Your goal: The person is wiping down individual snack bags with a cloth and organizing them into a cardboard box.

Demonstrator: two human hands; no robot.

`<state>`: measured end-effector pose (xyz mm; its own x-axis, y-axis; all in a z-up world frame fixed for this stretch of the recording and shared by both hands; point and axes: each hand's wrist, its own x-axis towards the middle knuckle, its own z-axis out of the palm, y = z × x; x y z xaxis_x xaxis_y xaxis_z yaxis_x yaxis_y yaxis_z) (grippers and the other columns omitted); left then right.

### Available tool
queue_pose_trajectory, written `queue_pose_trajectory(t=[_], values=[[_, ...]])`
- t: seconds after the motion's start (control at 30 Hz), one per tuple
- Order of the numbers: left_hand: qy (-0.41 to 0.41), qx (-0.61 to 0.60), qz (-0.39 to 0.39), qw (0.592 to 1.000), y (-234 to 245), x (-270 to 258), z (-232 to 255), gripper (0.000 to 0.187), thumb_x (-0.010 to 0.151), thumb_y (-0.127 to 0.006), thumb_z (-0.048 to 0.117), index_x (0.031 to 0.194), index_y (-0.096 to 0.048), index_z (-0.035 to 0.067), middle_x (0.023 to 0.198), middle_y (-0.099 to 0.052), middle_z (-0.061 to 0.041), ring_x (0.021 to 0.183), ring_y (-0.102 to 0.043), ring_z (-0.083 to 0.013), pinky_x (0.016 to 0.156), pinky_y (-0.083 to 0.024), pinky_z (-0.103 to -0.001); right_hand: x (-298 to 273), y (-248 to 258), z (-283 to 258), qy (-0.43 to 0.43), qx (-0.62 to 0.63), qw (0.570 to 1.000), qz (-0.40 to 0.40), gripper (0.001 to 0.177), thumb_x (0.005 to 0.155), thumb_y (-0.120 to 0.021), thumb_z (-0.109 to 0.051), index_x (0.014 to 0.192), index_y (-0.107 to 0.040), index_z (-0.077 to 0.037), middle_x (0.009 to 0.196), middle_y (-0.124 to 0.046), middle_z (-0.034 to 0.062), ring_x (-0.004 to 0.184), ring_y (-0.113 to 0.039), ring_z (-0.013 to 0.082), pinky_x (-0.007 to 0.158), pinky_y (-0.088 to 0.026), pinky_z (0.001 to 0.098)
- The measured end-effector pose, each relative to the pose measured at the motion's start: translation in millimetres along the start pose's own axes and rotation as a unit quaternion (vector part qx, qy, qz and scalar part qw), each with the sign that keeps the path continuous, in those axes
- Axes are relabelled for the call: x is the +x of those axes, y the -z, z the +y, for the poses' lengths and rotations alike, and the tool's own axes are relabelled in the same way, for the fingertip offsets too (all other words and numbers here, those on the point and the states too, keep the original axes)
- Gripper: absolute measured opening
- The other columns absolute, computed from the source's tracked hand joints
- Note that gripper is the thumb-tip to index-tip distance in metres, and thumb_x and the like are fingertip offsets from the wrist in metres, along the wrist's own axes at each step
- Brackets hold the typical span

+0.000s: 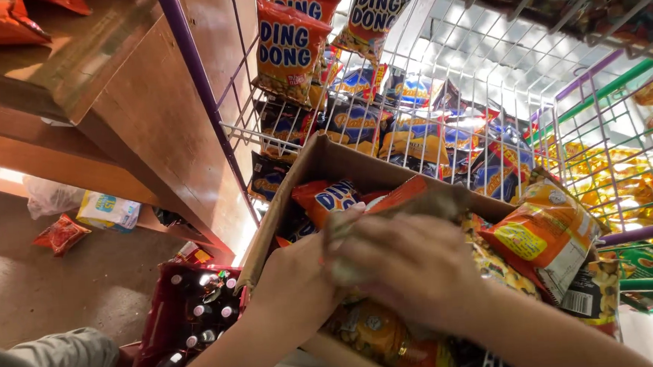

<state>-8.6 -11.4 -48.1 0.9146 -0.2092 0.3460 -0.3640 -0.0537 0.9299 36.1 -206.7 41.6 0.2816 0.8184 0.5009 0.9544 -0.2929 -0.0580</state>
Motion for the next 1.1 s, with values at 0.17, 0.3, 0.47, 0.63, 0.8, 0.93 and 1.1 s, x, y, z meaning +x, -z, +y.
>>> queue_pose_trajectory(t=[0.17, 0.3, 0.47, 0.63, 0.8, 0.93, 1.1], values=[[0.031, 0.28, -0.013, 0.959, 0.4, 9.0, 25.3, 0.061, 0.095, -0.07, 0.034, 0.147, -0.049, 0.009, 0.109, -0.071, -0.009, 0.094, -0.071, -0.0313, 0.078, -0.056, -0.043, -14.8, 4.7, 31.9, -0.181, -0.053, 0.982, 0.0, 0.026, 0.086, -0.078, -0.02, 0.112, -0.074, -0.016, 0.109, -0.07, 0.0071, 0.079, -0.071, 0.0229, 0.064, -0.057, 0.0388], [-0.032, 0.295, 0.005, 0.955, 4.0, 6.4, 15.4, 0.063, 0.094, -0.07, 0.032, 0.146, -0.045, 0.007, 0.118, -0.07, -0.013, 0.095, -0.071, -0.0331, 0.077, -0.057, -0.043, -13.9, -7.5, 7.0, -0.114, -0.014, 0.993, 0.009, 0.027, 0.086, -0.073, -0.019, 0.112, -0.069, -0.014, 0.106, -0.067, 0.0081, 0.083, -0.07, 0.0261, 0.068, -0.057, 0.0407], [-0.015, 0.208, -0.001, 0.978, 11.9, 12.2, 31.8, 0.061, 0.093, -0.064, 0.017, 0.151, -0.045, 0.01, 0.125, -0.068, -0.018, 0.099, -0.069, -0.0395, 0.077, -0.057, -0.045, -17.0, -17.8, 8.9, 0.007, -0.007, 0.999, -0.032, 0.029, 0.082, -0.075, -0.02, 0.111, -0.069, -0.018, 0.1, -0.068, 0.0054, 0.078, -0.07, 0.0252, 0.062, -0.055, 0.0398], [0.163, 0.268, -0.016, 0.949, 14.8, 17.3, 38.5, 0.042, 0.101, -0.06, 0.044, 0.14, -0.065, 0.028, 0.11, -0.076, -0.01, 0.097, -0.073, -0.0348, 0.081, -0.057, -0.044, -21.2, -14.7, 47.4, -0.316, -0.019, 0.947, 0.049, 0.024, 0.097, -0.066, -0.017, 0.119, -0.062, -0.009, 0.101, -0.067, 0.0156, 0.084, -0.07, 0.0324, 0.069, -0.055, 0.0436], [0.079, 0.188, 0.022, 0.979, 19.0, 12.1, 35.1, 0.041, 0.099, -0.06, 0.038, 0.133, -0.067, 0.016, 0.135, -0.069, -0.01, 0.112, -0.071, -0.0322, 0.089, -0.055, -0.039, -40.0, -42.2, 41.3, -0.293, 0.21, 0.903, 0.234, 0.026, 0.116, -0.048, -0.019, 0.137, -0.049, -0.004, 0.13, -0.064, 0.0163, 0.118, -0.064, 0.0264, 0.103, -0.05, 0.0377], [0.041, 0.173, 0.039, 0.983, 18.7, 11.5, 28.8, 0.043, 0.102, -0.06, 0.036, 0.137, -0.064, 0.011, 0.147, -0.061, -0.012, 0.128, -0.064, -0.0289, 0.1, -0.05, -0.038, -15.1, -27.3, 23.4, -0.246, 0.334, 0.87, 0.266, 0.045, 0.116, -0.042, -0.03, 0.149, -0.033, -0.001, 0.138, -0.057, 0.0125, 0.128, -0.056, 0.021, 0.114, -0.042, 0.0359], [0.167, 0.063, -0.052, 0.983, 22.5, 12.0, 39.3, 0.062, 0.095, -0.062, 0.039, 0.15, -0.047, 0.015, 0.129, -0.073, -0.006, 0.116, -0.071, -0.0219, 0.095, -0.055, -0.035, -34.3, -47.1, 27.1, -0.253, 0.415, 0.855, 0.181, 0.047, 0.112, -0.049, -0.03, 0.145, -0.036, 0.0, 0.137, -0.06, 0.0131, 0.128, -0.059, 0.0207, 0.114, -0.045, 0.0373]])
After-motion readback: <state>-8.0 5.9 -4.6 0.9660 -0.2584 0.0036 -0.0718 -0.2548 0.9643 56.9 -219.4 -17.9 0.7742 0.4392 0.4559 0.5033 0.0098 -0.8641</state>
